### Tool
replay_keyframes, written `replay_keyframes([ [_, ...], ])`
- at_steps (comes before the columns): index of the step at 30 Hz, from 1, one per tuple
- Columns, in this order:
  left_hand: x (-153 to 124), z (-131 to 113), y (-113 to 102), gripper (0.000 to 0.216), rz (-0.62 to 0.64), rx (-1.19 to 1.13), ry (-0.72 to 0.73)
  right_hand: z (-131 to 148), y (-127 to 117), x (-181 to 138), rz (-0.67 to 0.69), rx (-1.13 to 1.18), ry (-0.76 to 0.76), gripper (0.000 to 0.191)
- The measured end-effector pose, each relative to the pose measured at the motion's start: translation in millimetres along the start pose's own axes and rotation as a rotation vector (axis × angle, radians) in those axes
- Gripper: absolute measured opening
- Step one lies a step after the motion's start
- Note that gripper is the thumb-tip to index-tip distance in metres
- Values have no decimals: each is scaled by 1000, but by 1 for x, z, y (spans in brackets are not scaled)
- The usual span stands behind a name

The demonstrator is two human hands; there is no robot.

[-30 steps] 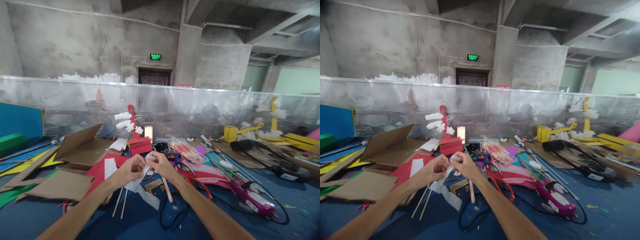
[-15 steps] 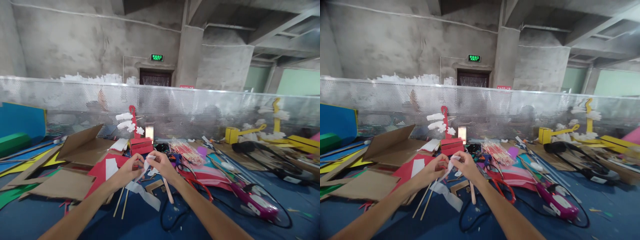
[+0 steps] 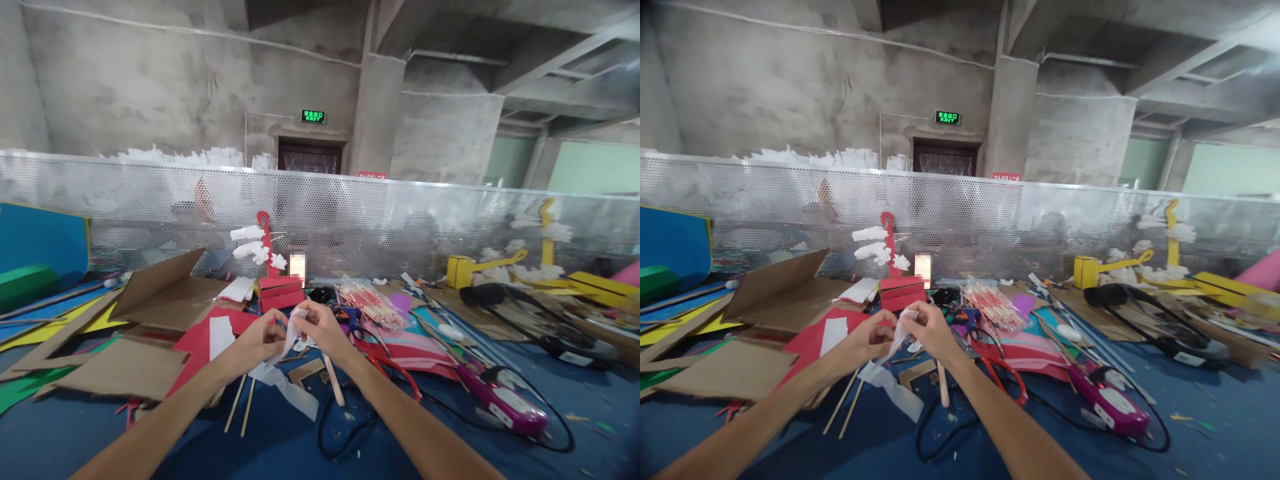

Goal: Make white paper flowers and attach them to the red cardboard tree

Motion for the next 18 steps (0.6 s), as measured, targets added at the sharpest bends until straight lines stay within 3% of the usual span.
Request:
replay_keyframes([
  [18,0,-10,8,35,-12,-19,59,-3,0,0,-9,-46,54,20],
])
Point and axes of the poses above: each hand's wrist, its own x-axis towards the middle knuckle, its own y-axis out of the palm, z = x × y, the point moved 1 cm from there along x, towards the middle knuckle, and after that the axes turned 12 degrees about y, right-handed, at the moved point
